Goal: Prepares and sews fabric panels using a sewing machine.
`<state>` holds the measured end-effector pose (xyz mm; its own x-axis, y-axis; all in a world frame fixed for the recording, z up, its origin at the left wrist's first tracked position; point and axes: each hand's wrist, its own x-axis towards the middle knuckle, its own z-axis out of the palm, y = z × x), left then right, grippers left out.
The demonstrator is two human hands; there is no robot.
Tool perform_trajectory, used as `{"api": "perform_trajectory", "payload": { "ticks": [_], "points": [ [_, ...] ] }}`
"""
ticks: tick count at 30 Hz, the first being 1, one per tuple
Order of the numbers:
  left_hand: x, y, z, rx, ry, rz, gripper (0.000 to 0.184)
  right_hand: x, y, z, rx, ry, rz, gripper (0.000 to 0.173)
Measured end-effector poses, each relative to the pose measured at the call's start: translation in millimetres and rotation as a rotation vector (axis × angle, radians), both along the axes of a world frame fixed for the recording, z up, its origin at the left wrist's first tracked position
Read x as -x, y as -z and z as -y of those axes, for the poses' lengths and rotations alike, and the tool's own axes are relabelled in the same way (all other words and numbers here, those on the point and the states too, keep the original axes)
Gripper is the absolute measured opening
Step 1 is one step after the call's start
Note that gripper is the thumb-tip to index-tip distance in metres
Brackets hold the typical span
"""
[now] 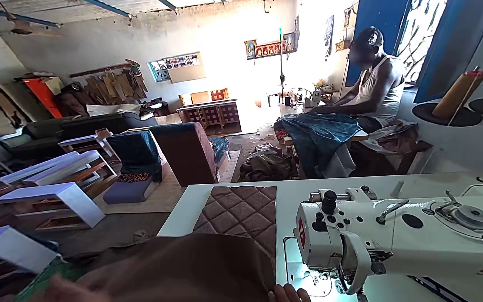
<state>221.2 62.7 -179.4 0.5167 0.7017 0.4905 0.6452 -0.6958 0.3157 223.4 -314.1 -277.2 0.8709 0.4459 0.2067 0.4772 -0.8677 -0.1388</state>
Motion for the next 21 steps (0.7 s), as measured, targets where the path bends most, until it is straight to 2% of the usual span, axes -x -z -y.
{"api": "perform_trajectory", "payload": {
  "ticks": [3,5,7,10,12,15,17,21],
  "points": [
    [-31,-40,92,0.018,0.508,-0.109,0.073,0,-7,1,-0.034,0.009,-0.033,0.027],
    [-65,-38,148,0.136,0.708,-0.372,0.078,0,-10,1,-0.040,0.028,-0.017,0.024],
    [-96,-25,189,0.160,0.864,-0.689,0.092,-1,-14,1,-0.037,0.034,-0.057,0.026],
    [-119,-5,222,0.021,0.914,-0.965,0.110,-3,-13,5,-0.043,0.026,-0.096,0.028],
    [-125,1,229,-0.047,0.876,-1.070,0.110,-4,-12,6,-0.049,0.026,-0.110,0.030],
    [-126,-3,227,-0.057,0.860,-1.189,0.083,-4,-11,7,-0.059,0.033,-0.150,0.032],
    [-128,-1,220,0.030,0.931,-1.205,0.066,-5,-10,7,-0.074,0.033,-0.165,0.032],
    [-124,14,211,0.183,1.014,-1.081,0.052,-6,-4,5,-0.053,0.011,-0.100,0.031]
  ]
}}
